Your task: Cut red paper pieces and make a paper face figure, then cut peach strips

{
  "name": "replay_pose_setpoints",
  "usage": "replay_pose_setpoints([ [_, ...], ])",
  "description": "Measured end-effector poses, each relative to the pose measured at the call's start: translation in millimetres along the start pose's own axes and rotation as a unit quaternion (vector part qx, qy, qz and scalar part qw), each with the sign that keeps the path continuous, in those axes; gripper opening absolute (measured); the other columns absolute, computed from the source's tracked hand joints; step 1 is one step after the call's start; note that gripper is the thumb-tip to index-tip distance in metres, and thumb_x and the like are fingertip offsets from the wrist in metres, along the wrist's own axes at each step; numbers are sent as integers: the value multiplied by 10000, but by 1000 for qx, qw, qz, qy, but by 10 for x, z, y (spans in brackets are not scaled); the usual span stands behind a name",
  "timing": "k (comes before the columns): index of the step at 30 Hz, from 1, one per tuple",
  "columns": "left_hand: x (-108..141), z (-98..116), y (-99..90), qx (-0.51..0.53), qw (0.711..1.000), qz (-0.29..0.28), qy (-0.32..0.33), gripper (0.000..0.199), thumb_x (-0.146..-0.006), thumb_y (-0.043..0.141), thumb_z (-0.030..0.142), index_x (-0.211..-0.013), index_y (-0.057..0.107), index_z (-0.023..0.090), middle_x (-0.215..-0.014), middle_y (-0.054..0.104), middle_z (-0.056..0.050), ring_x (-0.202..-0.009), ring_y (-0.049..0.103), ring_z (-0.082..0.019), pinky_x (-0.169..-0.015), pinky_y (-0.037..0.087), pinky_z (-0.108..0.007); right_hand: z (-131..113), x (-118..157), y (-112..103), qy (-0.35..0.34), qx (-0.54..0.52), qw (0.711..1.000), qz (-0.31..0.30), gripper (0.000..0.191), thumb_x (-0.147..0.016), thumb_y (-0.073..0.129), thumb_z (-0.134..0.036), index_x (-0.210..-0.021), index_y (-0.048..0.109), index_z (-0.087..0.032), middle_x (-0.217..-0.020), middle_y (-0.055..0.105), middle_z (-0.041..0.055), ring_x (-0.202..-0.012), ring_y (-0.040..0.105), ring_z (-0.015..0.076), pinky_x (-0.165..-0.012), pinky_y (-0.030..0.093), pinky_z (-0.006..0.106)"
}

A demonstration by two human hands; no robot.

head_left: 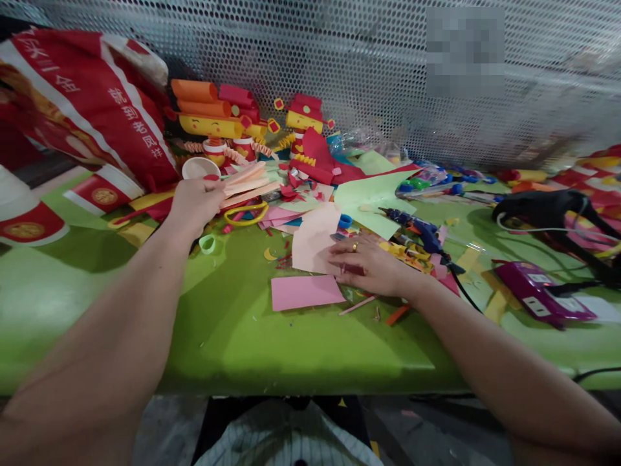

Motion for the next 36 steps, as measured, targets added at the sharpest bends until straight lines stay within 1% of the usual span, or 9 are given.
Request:
replay_pose_setpoints([
  [5, 38, 146, -20, -138, 987, 13, 80, 352, -764, 494, 203, -1055, 665, 101, -1046, 678, -77, -963, 566, -202, -938, 393, -342, -7, 1, -9, -2, -15, 1000, 4, 267, -798, 602, -357, -1005, 682, -210, -1126, 658, 106, -1016, 599, 244, -868, 454, 447],
  [8, 131, 356, 8, -221, 956, 48, 189, 366, -813, 440, 218, -1087, 642, 87, -1158, 627, -120, -1089, 524, -224, -1043, 271, -386, -32, -6, -31, -5, -26, 1000, 12, 210, -799, 601, -315, -961, 689, -214, -1098, 675, 91, -1012, 608, 235, -866, 453, 436],
  [10, 259, 497, 96, -242, 936, 50, 252, 369, -826, 432, 244, -1088, 636, 84, -1161, 618, -135, -1095, 524, -234, -1035, 271, -390, -59, -13, -55, -10, -31, 999, 23, 166, -801, 597, -286, -923, 692, -226, -1064, 690, 71, -1002, 613, 226, -860, 453, 424],
  [13, 573, 693, 389, -225, 917, -44, 327, 303, -839, 432, 280, -988, 674, 174, -1056, 667, -70, -1018, 564, -223, -916, 386, -351, -114, -31, -79, -27, -26, 998, 42, 119, -807, 575, -226, -805, 694, -233, -949, 717, 52, -945, 628, 212, -839, 450, 399],
  [16, 1024, 872, 732, -211, 864, -177, 422, 267, -845, 458, 289, -956, 681, 194, -1008, 682, -57, -964, 575, -227, -865, 420, -367, -147, -61, -79, -29, -12, 998, 58, 137, -801, 567, -194, -719, 675, -211, -879, 718, 62, -872, 636, 206, -827, 444, 386],
  [19, 1337, 924, 941, -201, 819, -251, 475, 266, -851, 492, 325, -981, 667, 173, -995, 679, -70, -955, 574, -229, -859, 432, -372, -132, -96, -65, 1, 9, 998, 70, 134, -791, 552, -159, -724, 663, -191, -855, 712, 80, -825, 631, 214, -801, 445, 384],
  [24, 1371, 798, 1091, -208, 816, -280, 461, 205, -823, 537, 271, -967, 660, 191, -1037, 657, -64, -977, 568, -210, -866, 445, -361, -99, -114, -11, 16, -8, 999, 36, 142, -786, 563, -189, -885, 665, -177, -993, 695, 98, -935, 615, 239, -848, 440, 409],
  [28, 1339, 741, 1124, -204, 822, -308, 434, 240, -827, 547, 321, -1000, 653, 192, -1105, 632, -91, -1045, 545, -233, -889, 444, -399, -17, -97, 22, 29, -28, 999, 10, 417, -752, 646, -335, -1138, 611, -181, -1171, 630, 126, -1089, 559, 279, -899, 420, 461],
  [36, 1335, 743, 1138, -218, 823, -331, 406, 369, -834, 536, 383, -1126, 589, 163, -1185, 603, -110, -1104, 524, -249, -938, 416, -414, 2, -125, 13, 13, -41, 997, 72, 120, -778, 627, -241, -851, 720, -219, -986, 709, 68, -921, 632, 213, -813, 461, 390],
])
Point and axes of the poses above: each hand's wrist, its own x-axis away from the middle knuckle, its own y-axis out of the palm, z = x × y, the point moved 7 cm from there along -x, towards the middle knuckle
